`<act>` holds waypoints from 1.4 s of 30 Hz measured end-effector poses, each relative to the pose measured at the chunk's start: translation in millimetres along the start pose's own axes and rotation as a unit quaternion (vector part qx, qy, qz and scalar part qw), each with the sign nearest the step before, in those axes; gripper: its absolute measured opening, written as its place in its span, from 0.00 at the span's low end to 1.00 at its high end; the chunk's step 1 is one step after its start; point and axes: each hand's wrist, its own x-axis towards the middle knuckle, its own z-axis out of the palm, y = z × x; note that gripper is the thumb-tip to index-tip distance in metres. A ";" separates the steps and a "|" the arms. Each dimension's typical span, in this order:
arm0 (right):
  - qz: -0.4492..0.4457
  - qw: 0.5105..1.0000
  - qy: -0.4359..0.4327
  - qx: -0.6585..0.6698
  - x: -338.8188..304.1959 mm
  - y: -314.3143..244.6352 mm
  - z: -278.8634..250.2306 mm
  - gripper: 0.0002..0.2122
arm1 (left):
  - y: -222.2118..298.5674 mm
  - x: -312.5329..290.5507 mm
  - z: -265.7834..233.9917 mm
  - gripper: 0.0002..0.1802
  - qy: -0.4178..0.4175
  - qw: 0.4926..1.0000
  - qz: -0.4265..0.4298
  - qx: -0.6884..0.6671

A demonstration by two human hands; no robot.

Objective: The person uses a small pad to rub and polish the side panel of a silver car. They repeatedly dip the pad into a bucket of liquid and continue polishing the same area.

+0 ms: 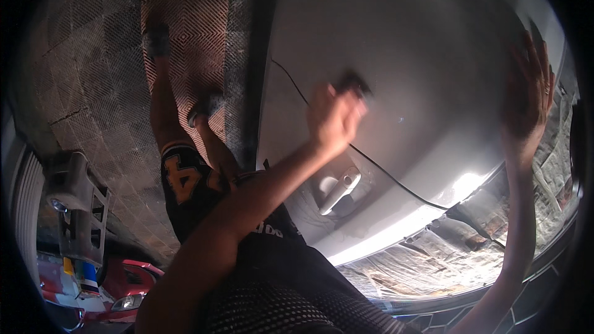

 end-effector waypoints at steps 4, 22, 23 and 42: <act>-0.026 1.000 0.010 -0.015 1.2 8.3 5.2 0.21 | -73.9 74.9 12.2 0.11 0.017 0.983 -0.162 0.084; -0.023 0.999 -0.016 -0.046 -4.1 3.0 -1.0 0.20 | -16.5 -14.7 -16.0 0.13 -0.007 0.999 -0.009 0.036; -0.026 0.999 -0.014 -0.042 -0.4 6.6 0.6 0.19 | -40.3 6.7 -2.8 0.13 0.020 0.993 -0.112 0.018; 0.070 0.998 0.000 -0.009 -4.7 -13.9 8.7 0.17 | 16.0 132.0 38.9 0.18 -0.055 0.998 0.018 0.024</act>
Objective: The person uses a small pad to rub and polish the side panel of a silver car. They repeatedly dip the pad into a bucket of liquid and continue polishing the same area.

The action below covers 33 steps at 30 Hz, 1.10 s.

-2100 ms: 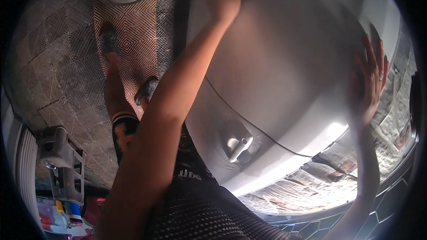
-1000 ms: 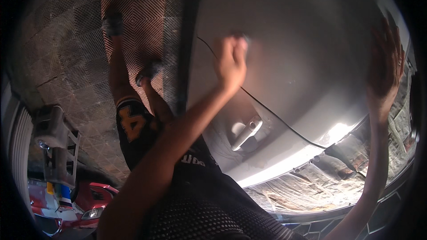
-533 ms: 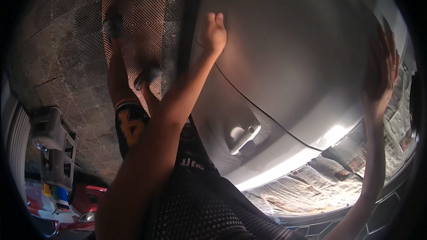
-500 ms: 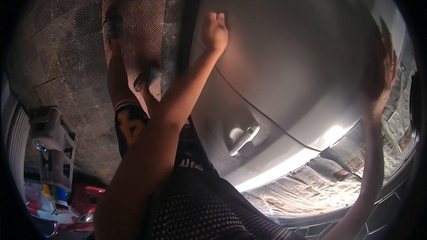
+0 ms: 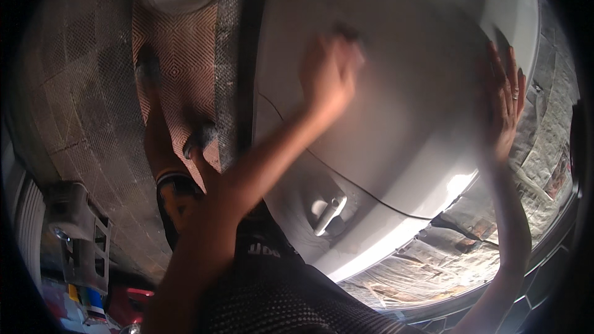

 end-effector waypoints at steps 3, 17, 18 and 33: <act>0.011 1.000 -0.005 0.001 -1.8 -0.2 0.0 0.17 | 45.4 -27.7 -23.8 0.13 -0.074 0.972 0.187 -0.120; 0.072 0.995 -0.039 0.063 4.6 -11.9 -14.7 0.18 | 79.2 89.8 17.3 0.16 -0.120 0.976 0.152 -0.102; 0.061 0.995 -0.028 0.068 8.9 -9.4 -12.2 0.18 | 69.3 147.0 30.5 0.11 -0.019 0.980 0.179 -0.084; 0.072 0.988 -0.085 0.105 20.4 -10.5 -21.9 0.21 | 56.6 313.7 53.4 0.05 0.053 0.996 0.052 -0.039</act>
